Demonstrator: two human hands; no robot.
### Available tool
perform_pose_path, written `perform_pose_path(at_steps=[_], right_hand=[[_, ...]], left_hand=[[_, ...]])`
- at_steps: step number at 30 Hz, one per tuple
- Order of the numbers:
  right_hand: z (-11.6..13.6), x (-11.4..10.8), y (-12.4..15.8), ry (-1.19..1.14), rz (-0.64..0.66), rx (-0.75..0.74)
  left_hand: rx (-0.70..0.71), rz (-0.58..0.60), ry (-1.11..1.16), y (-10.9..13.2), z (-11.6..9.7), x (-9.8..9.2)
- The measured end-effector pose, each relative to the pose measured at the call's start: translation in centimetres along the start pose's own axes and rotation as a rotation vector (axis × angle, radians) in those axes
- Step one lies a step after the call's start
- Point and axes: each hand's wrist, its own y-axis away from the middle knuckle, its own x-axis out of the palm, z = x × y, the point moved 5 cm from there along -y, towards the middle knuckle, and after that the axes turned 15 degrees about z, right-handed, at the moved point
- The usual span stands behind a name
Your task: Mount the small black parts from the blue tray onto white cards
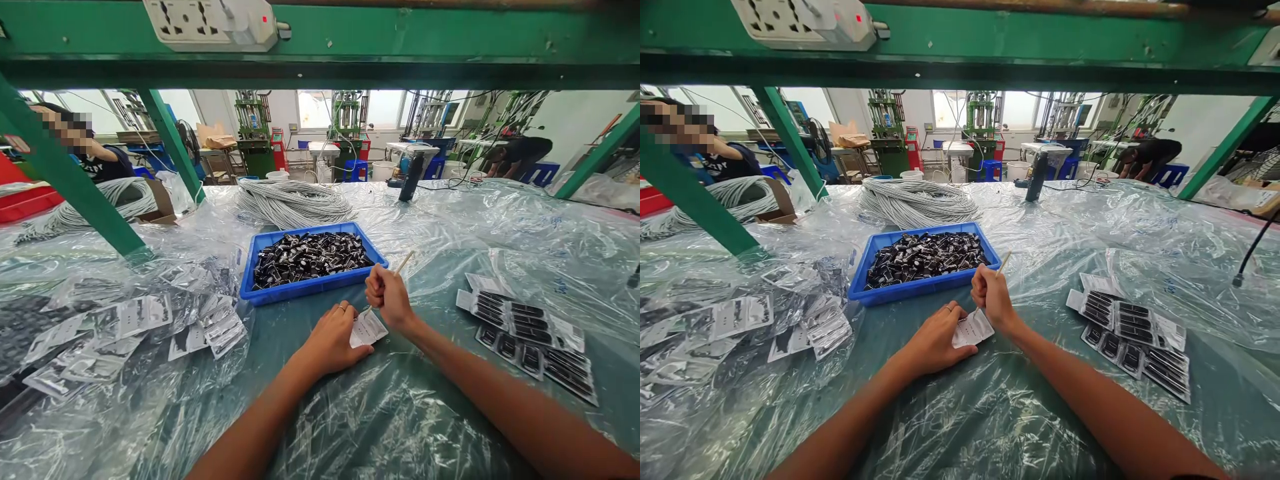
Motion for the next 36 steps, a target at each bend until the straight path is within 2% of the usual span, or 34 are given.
perform_pose_path(at_steps=[4, 10, 12, 14, 16, 17, 20, 23, 29, 36], right_hand=[[-1.5, 0.3, 0.0, 0.036, -0.014, -0.029], [-2.8, 0.9, 0.6, 0.051, 0.020, 0.051], [-2.5, 1.2, 1.3, 0.050, 0.081, 0.149], [-2.2, 1.6, 1.9, 0.073, 0.214, 0.288], [-1.4, 1.8, 2.2, 0.090, 0.291, 0.338], [-0.9, 1.7, 2.1, 0.080, 0.278, 0.303], [0.4, 1.1, 1.0, -0.032, 0.123, 0.089], [-0.2, 1.0, 0.1, -0.113, 0.039, -0.017], [-2.5, 1.0, -0.3, -0.106, -0.018, -0.003], [-2.7, 1.7, -0.6, -0.041, -0.006, 0.011]], left_hand=[[0.014, 0.002, -0.007, 0.0, -0.1, -0.2], [-0.035, -0.017, -0.040, 0.1, -0.5, -0.1], [-0.062, -0.022, -0.052, 0.2, -0.6, 0.1], [-0.056, -0.024, -0.044, 0.2, -0.6, 0.2], [-0.026, -0.026, -0.030, 0.1, -0.3, 0.1], [-0.015, -0.034, -0.026, 0.1, -0.1, -0.1], [-0.031, -0.069, -0.030, 0.1, 0.8, -1.0], [-0.065, -0.049, -0.037, 0.2, 1.1, -1.3], [-0.060, -0.023, -0.058, 0.3, 0.3, -0.7], [-0.019, -0.022, -0.043, 0.0, 0.2, -0.6]])
